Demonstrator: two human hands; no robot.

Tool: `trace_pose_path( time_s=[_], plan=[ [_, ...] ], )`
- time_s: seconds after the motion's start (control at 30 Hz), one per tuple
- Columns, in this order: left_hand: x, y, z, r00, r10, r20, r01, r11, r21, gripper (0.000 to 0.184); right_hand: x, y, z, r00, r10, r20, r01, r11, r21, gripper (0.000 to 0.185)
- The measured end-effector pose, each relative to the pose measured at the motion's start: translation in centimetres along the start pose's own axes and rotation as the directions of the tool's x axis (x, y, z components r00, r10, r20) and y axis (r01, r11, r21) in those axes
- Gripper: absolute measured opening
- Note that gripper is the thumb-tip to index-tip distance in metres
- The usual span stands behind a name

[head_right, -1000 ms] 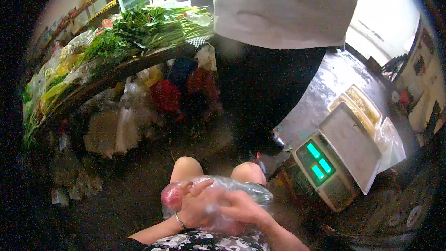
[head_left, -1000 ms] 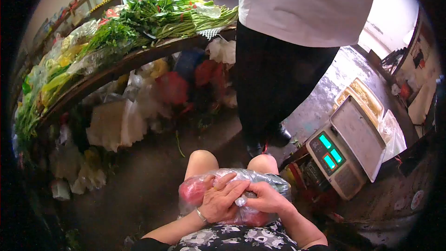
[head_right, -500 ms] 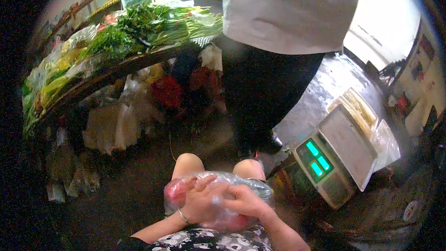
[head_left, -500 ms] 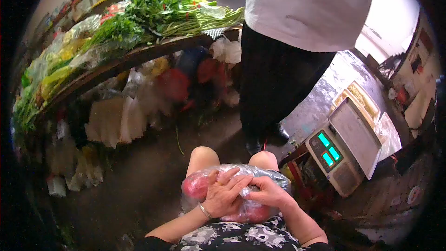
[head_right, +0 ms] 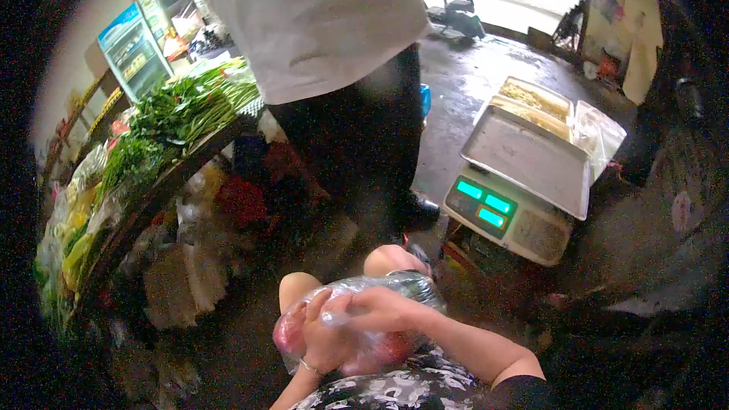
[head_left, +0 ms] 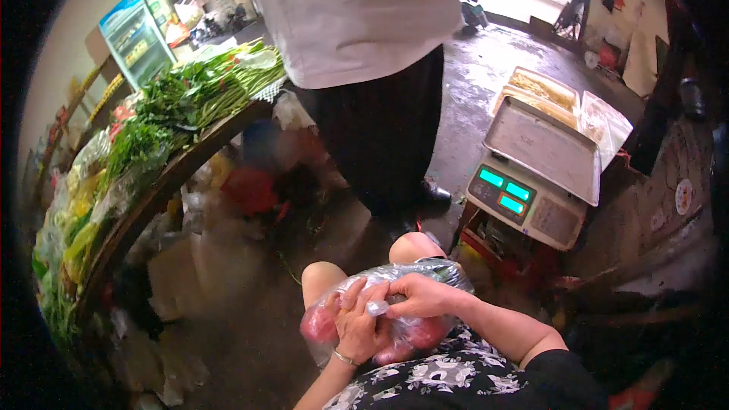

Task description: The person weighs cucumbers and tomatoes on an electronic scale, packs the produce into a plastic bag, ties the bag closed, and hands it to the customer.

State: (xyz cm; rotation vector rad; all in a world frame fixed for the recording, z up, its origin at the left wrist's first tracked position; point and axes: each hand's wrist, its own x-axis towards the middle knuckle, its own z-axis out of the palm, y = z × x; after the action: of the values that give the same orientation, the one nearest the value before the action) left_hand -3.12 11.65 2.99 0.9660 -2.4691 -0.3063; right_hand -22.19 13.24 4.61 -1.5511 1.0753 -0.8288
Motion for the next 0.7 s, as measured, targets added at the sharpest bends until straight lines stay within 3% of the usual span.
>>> trace_pose_path(
  time_s=[0.2,0.37,0.43,0.47,0.57,0.7],
  plan=[
    [-0.2,0.5,-0.2,1.000,0.017,0.000,-0.017,0.998,0.064,0.049,-0.4,-0.9,-0.2,0.999,-0.025,0.047,0.028,0.997,-0.077,0.035],
    [-1.2,0.2,-3.0,0.995,0.103,0.002,-0.102,0.985,-0.141,0.056,-1.2,-2.3,-0.4,0.989,0.020,0.147,0.014,0.974,-0.225,0.037],
    [-0.7,1.5,-5.7,0.995,0.091,-0.035,-0.096,0.975,-0.201,0.056,-1.4,-2.0,-0.3,0.982,0.116,0.151,-0.139,0.978,0.156,0.031],
    [-1.0,1.3,-5.8,0.995,0.093,-0.030,-0.097,0.975,-0.198,0.056,-1.3,-2.0,-0.4,0.982,0.113,0.148,-0.137,0.977,0.161,0.031],
    [-2.8,-0.4,-6.0,0.969,-0.192,-0.154,0.158,0.965,-0.209,0.050,-0.5,-2.2,-0.4,0.989,0.096,0.111,-0.124,0.951,0.284,0.023],
    [-3.7,-1.9,-6.3,0.920,-0.325,-0.221,0.257,0.923,-0.287,0.044,-0.9,-4.0,-1.1,0.995,0.099,0.027,-0.102,0.910,0.402,0.017]
  ],
)
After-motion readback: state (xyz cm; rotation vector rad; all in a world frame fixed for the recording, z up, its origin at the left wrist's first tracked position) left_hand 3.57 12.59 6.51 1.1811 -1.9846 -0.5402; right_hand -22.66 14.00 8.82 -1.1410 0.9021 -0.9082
